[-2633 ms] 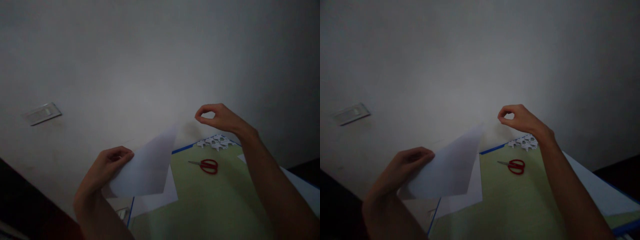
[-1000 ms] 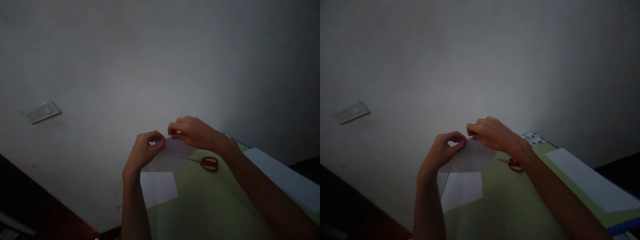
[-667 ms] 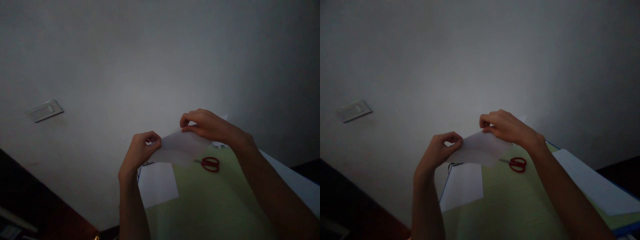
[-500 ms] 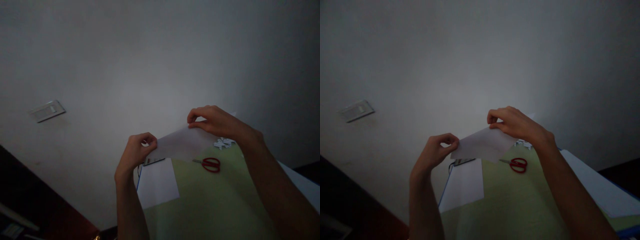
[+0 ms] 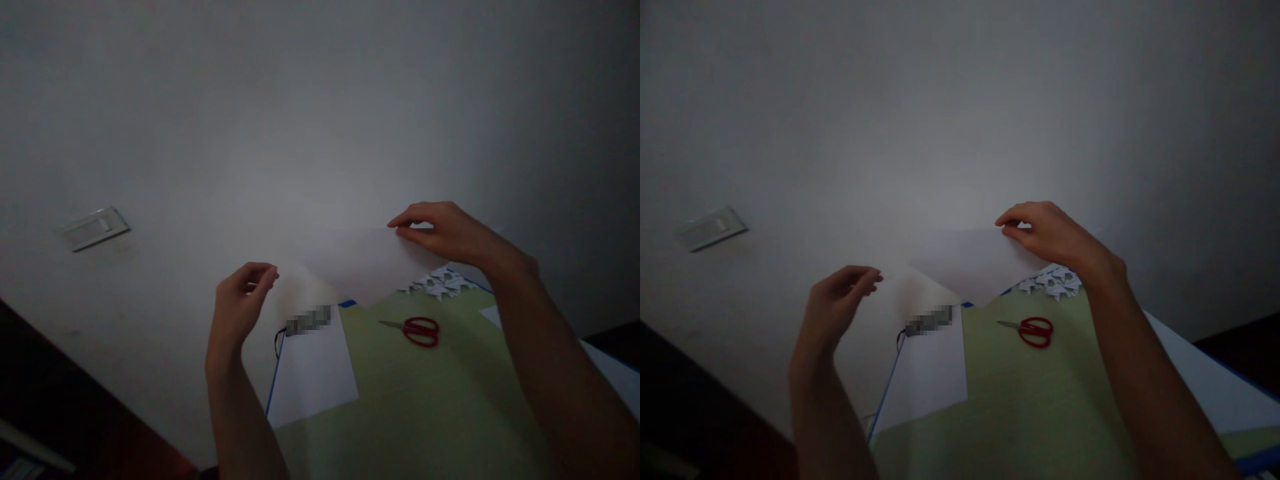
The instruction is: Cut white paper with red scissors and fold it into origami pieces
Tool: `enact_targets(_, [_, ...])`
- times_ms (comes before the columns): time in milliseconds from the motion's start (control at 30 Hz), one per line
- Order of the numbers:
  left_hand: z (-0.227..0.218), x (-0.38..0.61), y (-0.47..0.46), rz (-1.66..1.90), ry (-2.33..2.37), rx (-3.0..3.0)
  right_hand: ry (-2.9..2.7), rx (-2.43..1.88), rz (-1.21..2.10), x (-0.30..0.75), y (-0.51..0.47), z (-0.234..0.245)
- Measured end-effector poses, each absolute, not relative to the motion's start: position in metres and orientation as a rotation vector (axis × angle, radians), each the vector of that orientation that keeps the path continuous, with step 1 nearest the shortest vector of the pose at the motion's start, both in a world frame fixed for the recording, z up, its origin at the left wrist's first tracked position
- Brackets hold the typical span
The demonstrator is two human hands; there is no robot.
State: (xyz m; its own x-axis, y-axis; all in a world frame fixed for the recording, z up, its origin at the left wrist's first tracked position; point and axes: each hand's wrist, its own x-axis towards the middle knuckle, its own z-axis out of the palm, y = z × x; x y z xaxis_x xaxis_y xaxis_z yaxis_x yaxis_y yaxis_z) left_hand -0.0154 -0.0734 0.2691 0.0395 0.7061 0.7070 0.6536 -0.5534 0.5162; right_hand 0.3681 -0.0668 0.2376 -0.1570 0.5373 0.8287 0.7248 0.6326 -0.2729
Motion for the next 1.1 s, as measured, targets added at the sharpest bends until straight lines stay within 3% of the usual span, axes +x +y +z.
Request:
enact_targets(300, [0.271,0.0,-0.07,1.82,1.343,2.164,-2.053,-0.912,-0.131,0.346,-0.065,0.238])
enact_targets(500, [0.265,-0.01,-0.068,1.413,1.244,2.165,-2.128,-0.849,-0.325,0.341,-0.06,0.238])
enact_targets(633, [0.252,0.003,-0.054,1.326,1.136,2.055,-2.048,-0.744,-0.33,0.33,-0.068,0.244])
enact_targets(900, [0.248,0.034,-0.055,1.017,0.989,1.921,-1.697,-0.382,0.201,0.307,-0.079,0.244])
enact_targets(1100, [0.252,0.042,-0.058,1.238,0.75,1.679,-1.642,-0.202,0.371,0.298,-0.068,0.238])
